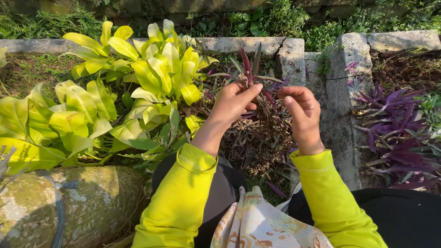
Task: Sorting and preparing plant cuttings for propagation in a garden.
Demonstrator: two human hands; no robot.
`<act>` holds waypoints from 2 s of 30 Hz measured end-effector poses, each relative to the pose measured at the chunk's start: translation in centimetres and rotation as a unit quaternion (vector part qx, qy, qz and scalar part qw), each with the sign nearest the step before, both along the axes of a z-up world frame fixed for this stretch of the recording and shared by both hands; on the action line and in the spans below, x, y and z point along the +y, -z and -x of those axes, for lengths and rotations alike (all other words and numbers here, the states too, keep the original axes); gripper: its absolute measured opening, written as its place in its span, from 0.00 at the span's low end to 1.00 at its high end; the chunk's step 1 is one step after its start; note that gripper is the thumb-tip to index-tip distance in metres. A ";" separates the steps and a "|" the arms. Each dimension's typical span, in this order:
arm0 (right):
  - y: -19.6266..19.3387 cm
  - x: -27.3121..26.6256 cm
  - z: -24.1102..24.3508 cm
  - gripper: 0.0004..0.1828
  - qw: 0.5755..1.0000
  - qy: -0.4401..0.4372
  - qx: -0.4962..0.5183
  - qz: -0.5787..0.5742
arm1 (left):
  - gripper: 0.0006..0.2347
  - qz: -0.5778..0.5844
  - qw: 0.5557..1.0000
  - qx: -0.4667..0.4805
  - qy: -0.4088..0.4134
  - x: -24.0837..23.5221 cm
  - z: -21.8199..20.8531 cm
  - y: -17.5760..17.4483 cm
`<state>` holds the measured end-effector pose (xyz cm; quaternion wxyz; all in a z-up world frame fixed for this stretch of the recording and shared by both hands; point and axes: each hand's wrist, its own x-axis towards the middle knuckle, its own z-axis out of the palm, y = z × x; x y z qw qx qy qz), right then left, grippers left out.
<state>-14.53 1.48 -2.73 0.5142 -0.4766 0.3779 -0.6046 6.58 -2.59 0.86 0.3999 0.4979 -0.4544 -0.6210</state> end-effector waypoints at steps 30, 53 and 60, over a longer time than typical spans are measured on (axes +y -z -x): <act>1.8 0.6 -2.1 0.10 0.997 -0.056 0.055 -0.006 | 0.09 0.046 0.995 0.084 -0.013 -0.1 -0.2 2.3; 1.4 0.5 -3.0 0.04 0.994 -0.012 0.090 0.054 | 0.11 0.123 0.992 -0.014 0.028 1.5 0.7 0.1; 7.3 -1.5 -0.2 0.05 0.986 -0.021 -0.110 -0.126 | 0.10 0.044 0.999 0.019 -0.016 1.2 -1.0 -1.5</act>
